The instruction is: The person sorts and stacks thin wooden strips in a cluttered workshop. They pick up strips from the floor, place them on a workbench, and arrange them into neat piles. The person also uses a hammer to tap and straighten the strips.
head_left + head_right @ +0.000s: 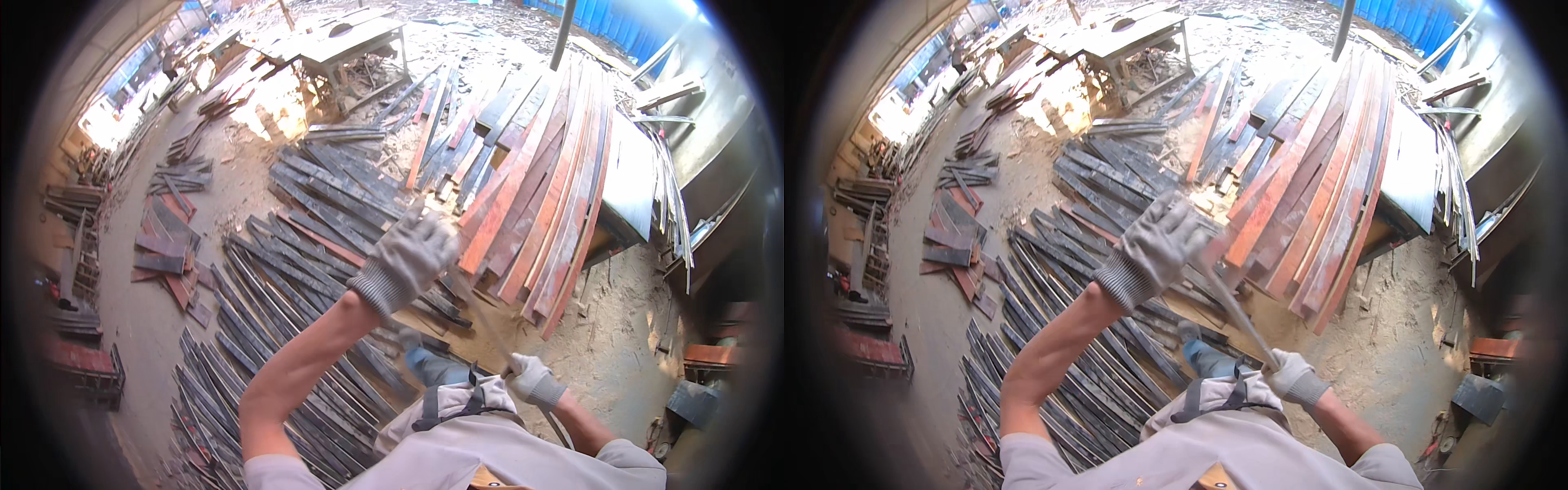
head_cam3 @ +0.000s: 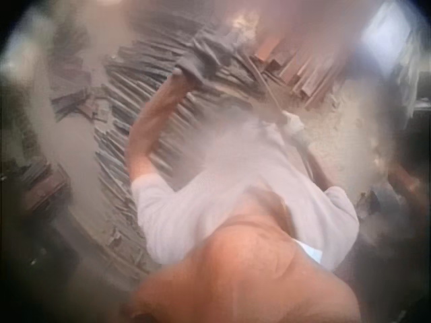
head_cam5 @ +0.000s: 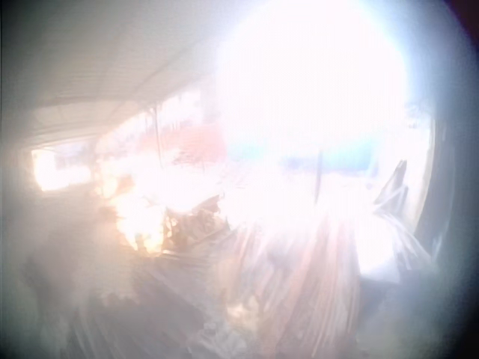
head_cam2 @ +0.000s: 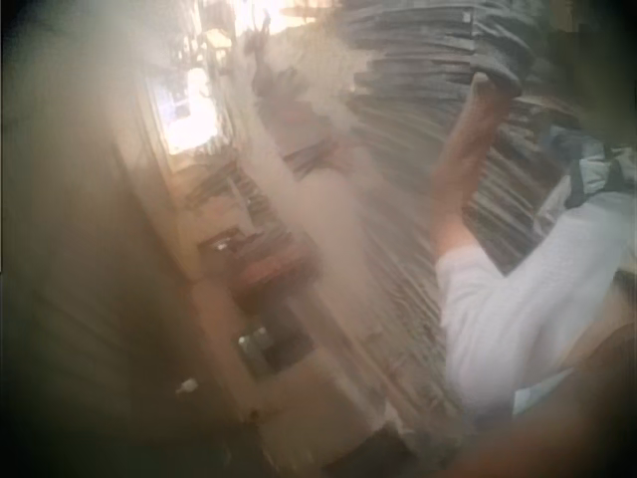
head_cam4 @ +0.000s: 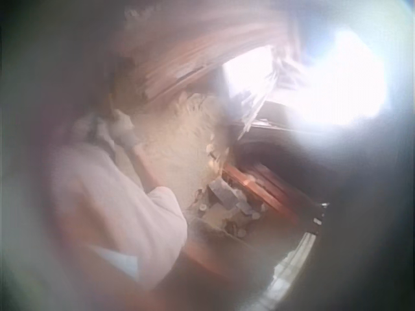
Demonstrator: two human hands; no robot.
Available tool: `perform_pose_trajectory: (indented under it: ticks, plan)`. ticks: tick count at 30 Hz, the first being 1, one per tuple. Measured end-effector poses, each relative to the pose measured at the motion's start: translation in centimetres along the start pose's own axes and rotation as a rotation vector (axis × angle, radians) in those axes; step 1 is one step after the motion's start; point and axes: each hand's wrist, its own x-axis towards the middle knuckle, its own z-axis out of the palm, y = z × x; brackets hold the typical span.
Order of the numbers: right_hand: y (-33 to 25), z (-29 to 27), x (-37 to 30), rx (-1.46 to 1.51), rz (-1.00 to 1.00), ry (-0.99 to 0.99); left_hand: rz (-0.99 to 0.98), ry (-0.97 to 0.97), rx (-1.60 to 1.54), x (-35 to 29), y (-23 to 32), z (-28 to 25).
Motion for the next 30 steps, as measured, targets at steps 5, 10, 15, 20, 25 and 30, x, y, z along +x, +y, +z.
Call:
perform_pose_trajectory:
  ticks: [5, 10, 15, 20, 25, 30]
  plan:
    - [-14.2, -0.3, 11.6, -0.367, -0.011, -0.275, -0.094, -0.563, -0.239, -5.3, -15.3, 9.7]
    - [-22.3, -0.3, 18.7, -0.529, -0.115, -0.212, -0.173, -0.652, -0.658, -13.7, -20.8, 19.1]
    - [-30.2, 0.2, 32.0, -0.698, -0.254, -0.11, -0.317, -0.518, -0.983, -18.6, -27.7, 29.6]
    - [-40.5, 0.4, 46.7, -0.808, -0.37, -0.047, -0.499, -0.391, -0.932, -20.4, -34.8, 36.5]
    - [-51.4, -2.8, 60.0, -0.906, -0.52, 0.133, -0.67, -0.469, -0.911, -18.7, -43.8, 40.5]
    - [-52.2, -7.0, 65.1, -0.141, -0.643, 0.622, -0.902, -0.364, -1.051, -7.1, -49.5, 43.8]
